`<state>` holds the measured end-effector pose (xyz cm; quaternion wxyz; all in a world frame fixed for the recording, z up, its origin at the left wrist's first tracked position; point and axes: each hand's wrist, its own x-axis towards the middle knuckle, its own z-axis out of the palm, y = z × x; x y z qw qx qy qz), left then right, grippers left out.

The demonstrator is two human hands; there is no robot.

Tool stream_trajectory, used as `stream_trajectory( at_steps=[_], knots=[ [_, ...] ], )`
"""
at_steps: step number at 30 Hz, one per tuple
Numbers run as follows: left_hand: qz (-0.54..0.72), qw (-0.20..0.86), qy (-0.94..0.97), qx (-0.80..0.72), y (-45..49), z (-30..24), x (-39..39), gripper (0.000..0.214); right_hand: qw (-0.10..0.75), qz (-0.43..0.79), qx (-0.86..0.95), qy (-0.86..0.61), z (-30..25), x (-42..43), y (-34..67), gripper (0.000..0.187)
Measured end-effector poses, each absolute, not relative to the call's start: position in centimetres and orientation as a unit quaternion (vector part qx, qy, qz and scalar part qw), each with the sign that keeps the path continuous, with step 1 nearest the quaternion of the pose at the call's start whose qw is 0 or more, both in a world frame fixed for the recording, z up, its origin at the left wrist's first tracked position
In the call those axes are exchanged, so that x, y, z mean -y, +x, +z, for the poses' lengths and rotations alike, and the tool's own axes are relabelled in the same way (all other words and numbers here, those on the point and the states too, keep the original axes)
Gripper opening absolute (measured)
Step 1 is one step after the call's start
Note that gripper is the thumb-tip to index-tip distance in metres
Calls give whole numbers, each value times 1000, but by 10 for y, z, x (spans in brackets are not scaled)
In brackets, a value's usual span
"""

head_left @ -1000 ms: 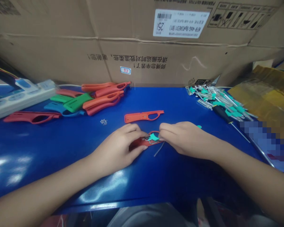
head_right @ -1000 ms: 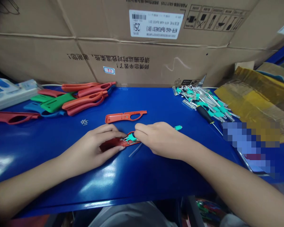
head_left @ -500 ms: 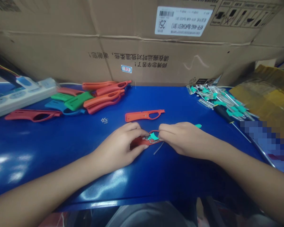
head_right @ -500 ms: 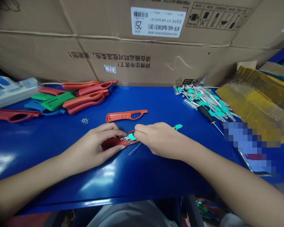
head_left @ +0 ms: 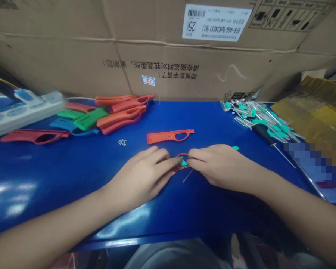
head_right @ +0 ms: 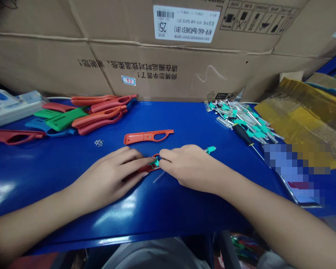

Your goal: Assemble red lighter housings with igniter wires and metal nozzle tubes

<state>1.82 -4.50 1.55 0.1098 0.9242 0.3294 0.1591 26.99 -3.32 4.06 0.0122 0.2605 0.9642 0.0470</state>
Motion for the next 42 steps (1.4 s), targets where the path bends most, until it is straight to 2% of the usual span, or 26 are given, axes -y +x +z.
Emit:
stream_trajectory(
  at_steps=[7,13,36,42],
  knots=[
    [117,29,940,-321,21,15,48,38,18,46,-965,259,41,36,270,28],
    [83,13,945,-315,22,17,50,43,23,38,-965,260,42,36,271,33],
    [138,41,936,-321,21,13,51,39,28,7,-965,260,39,35,271,36],
    [149,71,928,-335,21,14,50,42,16,14,-966,257,38,35,274,30]
  ],
)
